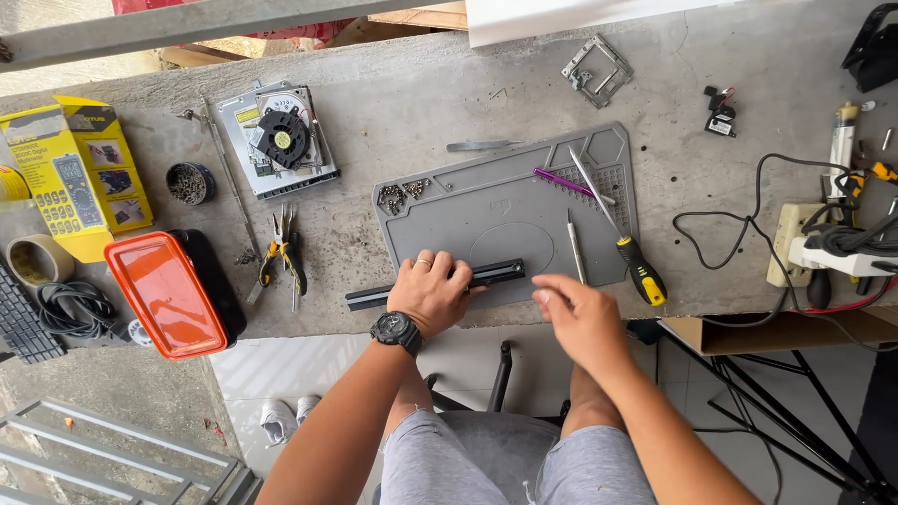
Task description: Disassembling a laptop battery casing using a screwdriver and pliers to access internal cells.
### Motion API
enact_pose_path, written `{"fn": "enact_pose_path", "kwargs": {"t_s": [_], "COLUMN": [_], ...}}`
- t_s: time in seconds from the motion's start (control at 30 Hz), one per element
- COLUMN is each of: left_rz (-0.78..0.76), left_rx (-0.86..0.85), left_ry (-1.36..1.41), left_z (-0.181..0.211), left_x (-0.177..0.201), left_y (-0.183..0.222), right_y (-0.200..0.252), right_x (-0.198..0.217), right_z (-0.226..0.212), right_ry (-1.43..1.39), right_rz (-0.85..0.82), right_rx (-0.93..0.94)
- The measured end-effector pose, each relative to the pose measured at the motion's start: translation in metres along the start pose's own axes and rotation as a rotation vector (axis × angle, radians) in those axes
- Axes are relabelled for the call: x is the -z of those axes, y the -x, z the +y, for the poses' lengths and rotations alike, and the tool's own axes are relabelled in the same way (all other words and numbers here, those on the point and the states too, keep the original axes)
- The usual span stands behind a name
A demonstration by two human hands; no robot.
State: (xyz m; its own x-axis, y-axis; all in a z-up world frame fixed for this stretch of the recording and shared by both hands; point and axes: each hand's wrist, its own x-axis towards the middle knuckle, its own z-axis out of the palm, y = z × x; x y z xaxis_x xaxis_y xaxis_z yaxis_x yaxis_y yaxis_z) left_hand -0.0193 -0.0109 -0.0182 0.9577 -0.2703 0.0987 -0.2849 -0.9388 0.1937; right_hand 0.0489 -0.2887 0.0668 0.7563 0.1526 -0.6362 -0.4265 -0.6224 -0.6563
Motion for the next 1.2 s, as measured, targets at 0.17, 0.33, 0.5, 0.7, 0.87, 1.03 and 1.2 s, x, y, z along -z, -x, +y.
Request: {"fn": "enact_pose_path", "kwargs": {"t_s": [0.17, 0.33, 0.5, 0.7, 0.87, 1.03, 1.2], "left_rz": [-0.016, 0.038, 0.185, 0.27, 0.189, 0.089, 0.081], "left_rx": [0.01, 0.028, 0.067, 0.153, 0.145, 0.128, 0.118], "left_ry": [0.008, 0.027, 0.045, 0.1, 0.124, 0.173, 0.142], "left_z": [0.0, 0.0, 0.001, 0.006, 0.003, -0.001, 0.0], "left_x": [0.0, 0.006, 0.005, 0.006, 0.018, 0.027, 0.028], "left_y": [0.0, -0.006, -0.007, -0.011, -0.011, -0.012, -0.014], "right_y": [0.041, 0.053, 0.05, 0.03, 0.056, 0.058, 0.023], "right_x": [-0.011, -0.063, -0.11, -0.241, -0.32, -0.329, -0.329], "right_z": [-0.013, 0.056, 0.107, 0.273, 0.355, 0.351, 0.343], "right_ry": [-0.058, -0.054, 0.196, 0.543, 0.783, 0.806, 0.884], "right_rz": [-0.056, -0.159, -0.414, -0.826, -1.066, -1.224, -1.462], "right_rx": [-0.066, -0.162, -0.148, -0.239, -0.223, -0.187, -0.095]}}
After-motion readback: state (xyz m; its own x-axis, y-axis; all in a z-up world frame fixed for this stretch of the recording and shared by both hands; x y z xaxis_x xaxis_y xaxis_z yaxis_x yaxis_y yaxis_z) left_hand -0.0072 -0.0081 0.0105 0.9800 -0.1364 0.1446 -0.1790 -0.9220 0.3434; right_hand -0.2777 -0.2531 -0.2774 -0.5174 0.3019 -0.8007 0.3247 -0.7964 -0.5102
